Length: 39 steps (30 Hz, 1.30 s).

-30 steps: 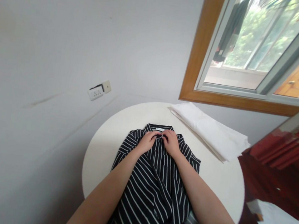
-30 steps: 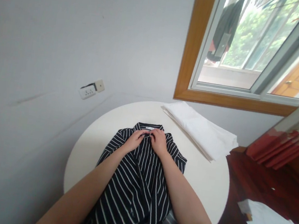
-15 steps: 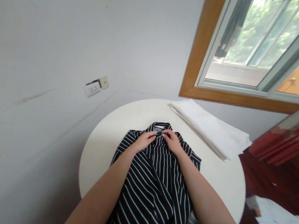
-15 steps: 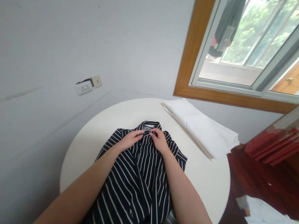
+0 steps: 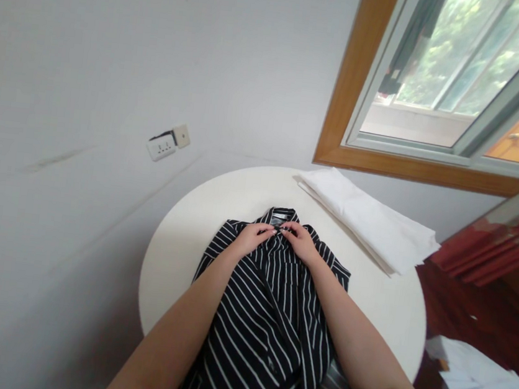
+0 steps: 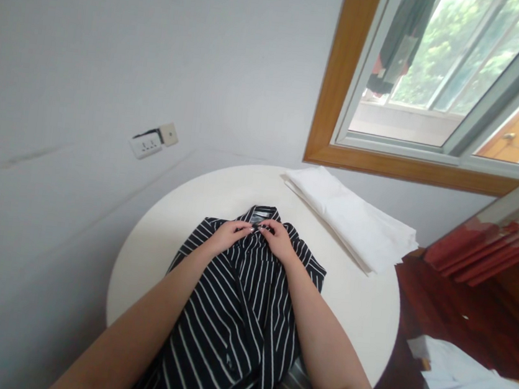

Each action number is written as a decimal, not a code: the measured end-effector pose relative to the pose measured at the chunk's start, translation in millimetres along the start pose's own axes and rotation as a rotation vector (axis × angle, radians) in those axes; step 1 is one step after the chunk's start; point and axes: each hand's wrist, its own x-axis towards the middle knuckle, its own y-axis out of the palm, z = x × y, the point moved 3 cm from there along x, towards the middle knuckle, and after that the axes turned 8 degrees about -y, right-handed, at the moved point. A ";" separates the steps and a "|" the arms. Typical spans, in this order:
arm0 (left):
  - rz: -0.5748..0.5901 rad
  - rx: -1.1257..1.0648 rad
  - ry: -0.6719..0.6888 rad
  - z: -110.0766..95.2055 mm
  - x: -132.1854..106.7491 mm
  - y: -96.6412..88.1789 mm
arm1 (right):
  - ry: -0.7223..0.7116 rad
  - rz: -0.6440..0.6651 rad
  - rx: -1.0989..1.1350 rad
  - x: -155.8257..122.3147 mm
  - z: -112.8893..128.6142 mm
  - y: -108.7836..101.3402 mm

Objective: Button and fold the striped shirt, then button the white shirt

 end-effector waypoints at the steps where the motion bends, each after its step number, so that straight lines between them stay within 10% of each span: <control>1: -0.024 0.021 -0.005 -0.4 0.1 0.4 | -0.005 0.001 -0.012 -0.2 -0.7 0.6; 12: -0.332 0.472 0.038 -19.5 -10.2 6.6 | 0.042 -0.019 -0.006 0.2 -4.4 0.5; 18: -0.414 0.523 -0.028 -17.1 -14.4 -15.5 | 0.212 -0.334 0.239 -1.4 -18.3 -9.0; 27: 0.139 0.214 0.151 -37.3 -25.3 8.4 | 0.262 -0.451 0.393 7.2 -24.7 -17.3; 39: -0.059 0.368 0.098 -7.0 -39.4 0.1 | 0.269 -0.421 0.444 9.3 -27.0 -15.2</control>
